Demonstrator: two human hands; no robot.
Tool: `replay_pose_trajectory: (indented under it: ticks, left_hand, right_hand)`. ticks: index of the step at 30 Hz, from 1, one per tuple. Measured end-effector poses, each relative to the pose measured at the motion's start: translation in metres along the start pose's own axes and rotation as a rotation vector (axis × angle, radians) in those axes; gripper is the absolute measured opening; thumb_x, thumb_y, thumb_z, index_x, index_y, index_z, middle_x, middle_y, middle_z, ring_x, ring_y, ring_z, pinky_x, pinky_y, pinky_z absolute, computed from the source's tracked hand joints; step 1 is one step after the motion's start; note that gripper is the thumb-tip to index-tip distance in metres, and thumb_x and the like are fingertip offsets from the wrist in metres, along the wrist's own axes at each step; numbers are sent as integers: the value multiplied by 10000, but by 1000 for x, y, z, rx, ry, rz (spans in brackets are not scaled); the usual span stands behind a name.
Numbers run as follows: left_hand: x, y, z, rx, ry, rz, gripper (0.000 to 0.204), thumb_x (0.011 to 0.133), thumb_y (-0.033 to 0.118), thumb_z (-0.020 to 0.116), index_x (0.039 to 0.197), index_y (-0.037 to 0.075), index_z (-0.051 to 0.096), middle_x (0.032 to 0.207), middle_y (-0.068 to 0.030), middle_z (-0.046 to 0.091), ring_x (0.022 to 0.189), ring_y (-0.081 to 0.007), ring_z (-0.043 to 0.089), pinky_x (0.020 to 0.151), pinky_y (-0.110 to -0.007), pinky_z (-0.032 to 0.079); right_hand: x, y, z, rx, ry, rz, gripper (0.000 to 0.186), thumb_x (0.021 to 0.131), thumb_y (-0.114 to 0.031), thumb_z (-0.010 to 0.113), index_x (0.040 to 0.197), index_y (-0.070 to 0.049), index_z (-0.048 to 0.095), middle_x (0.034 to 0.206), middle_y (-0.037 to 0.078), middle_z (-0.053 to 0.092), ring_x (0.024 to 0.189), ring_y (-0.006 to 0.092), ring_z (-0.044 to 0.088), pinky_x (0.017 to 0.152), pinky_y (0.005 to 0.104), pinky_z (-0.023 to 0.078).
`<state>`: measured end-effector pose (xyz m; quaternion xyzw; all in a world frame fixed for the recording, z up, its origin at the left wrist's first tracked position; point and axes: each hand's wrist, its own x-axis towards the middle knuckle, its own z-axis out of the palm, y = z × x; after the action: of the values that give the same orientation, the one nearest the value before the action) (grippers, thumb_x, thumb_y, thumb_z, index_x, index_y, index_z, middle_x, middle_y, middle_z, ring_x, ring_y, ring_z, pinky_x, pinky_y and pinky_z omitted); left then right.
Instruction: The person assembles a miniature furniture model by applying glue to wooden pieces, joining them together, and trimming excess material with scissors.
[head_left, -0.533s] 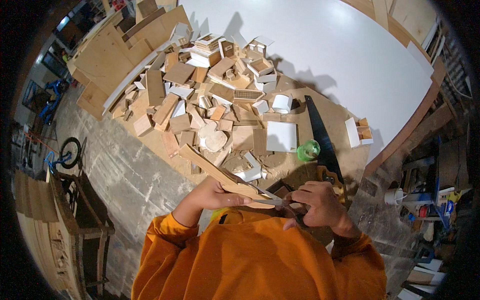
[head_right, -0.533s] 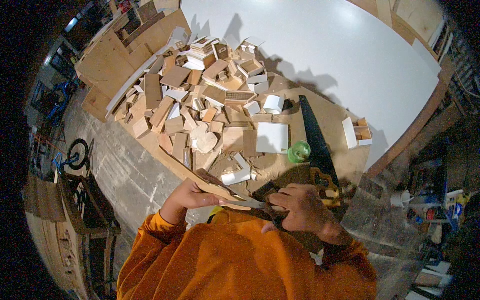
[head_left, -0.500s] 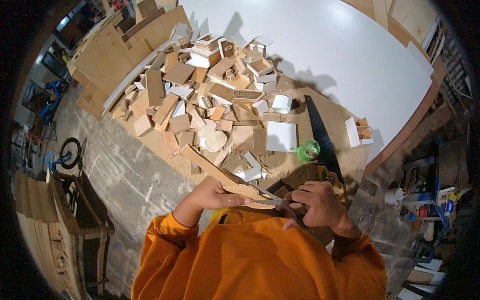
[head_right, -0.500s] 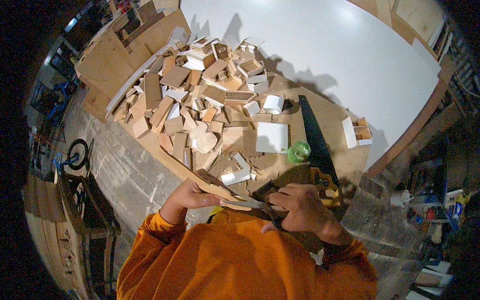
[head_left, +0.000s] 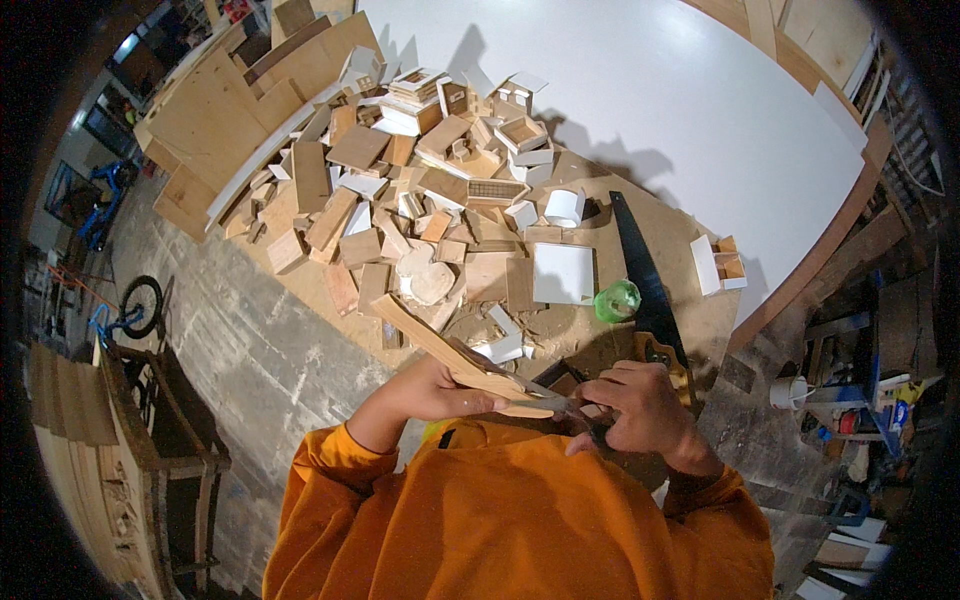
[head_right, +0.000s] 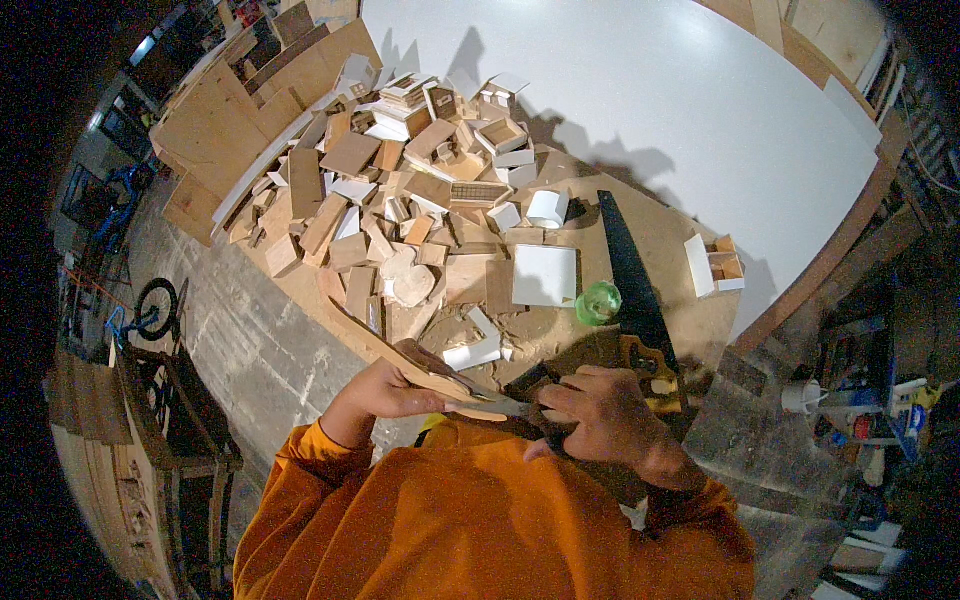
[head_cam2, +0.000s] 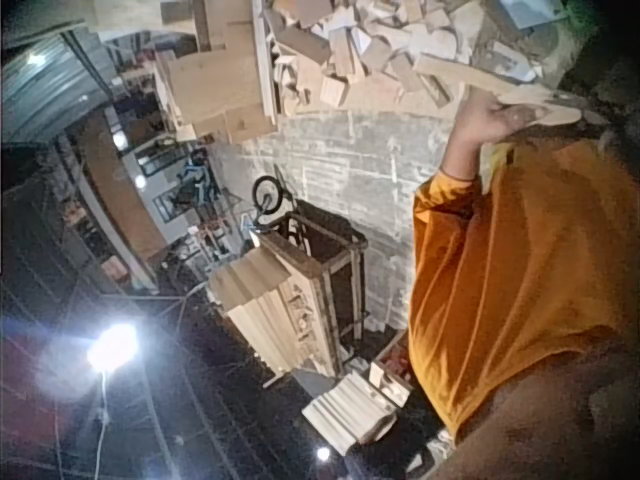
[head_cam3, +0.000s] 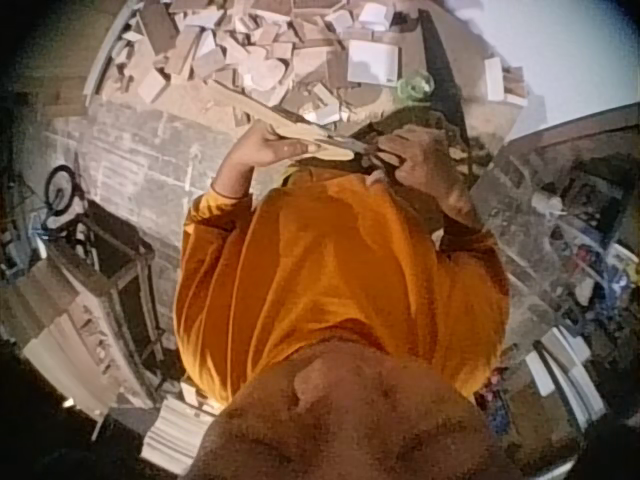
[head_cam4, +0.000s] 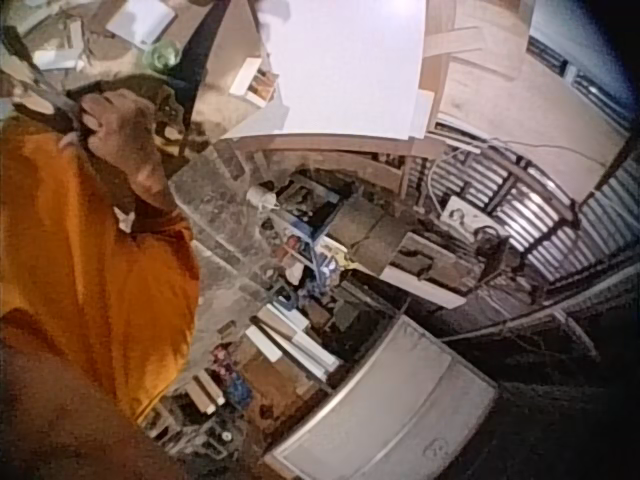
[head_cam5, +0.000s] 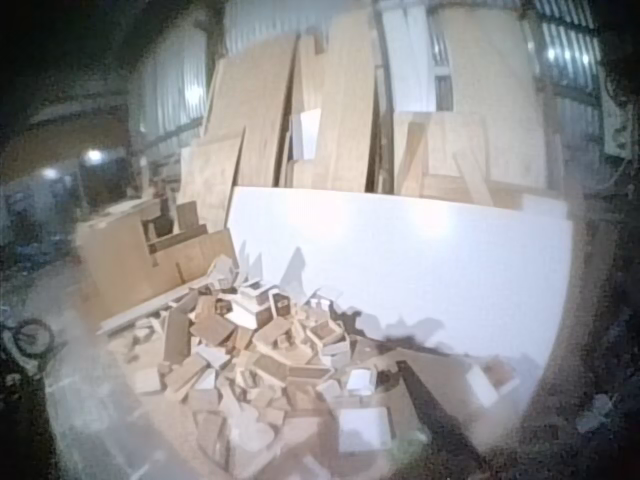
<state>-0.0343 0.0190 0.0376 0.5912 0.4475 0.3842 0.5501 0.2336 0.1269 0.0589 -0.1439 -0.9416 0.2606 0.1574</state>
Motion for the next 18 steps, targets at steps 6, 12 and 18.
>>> replay_pose_trajectory:
  ticks: [6, 12, 18]
  left_hand:
    - [1, -9, 1, -58, -50, 20, 218, 811, 69, 680, 1019, 12, 652, 909, -57, 676, 830, -125, 593, 754, -271, 471]
    - [2, -7, 1, -71, -57, 21, 226, 812, 80, 687, 1025, 14, 650, 914, -53, 674, 841, -124, 589, 761, -271, 469]
    - [4, -6, 2, -14, -59, -12, 235, 803, 97, 708, 1019, 20, 657, 893, -39, 671, 821, -112, 581, 744, -262, 466]
  right_hand:
    - [5, -6, -4, -15, -40, 19, 567, 555, -588, 760, 782, -98, 586, 625, 54, 512, 589, 262, 563, 532, 367, 456]
    - [2, -1, -2, -13, -48, 5, 550, 581, -581, 746, 793, -99, 587, 632, 49, 516, 593, 258, 565, 531, 368, 454]
    - [-1, 7, 6, -55, 47, -49, 530, 558, -555, 759, 761, -79, 646, 545, 19, 492, 479, 191, 513, 463, 309, 410]
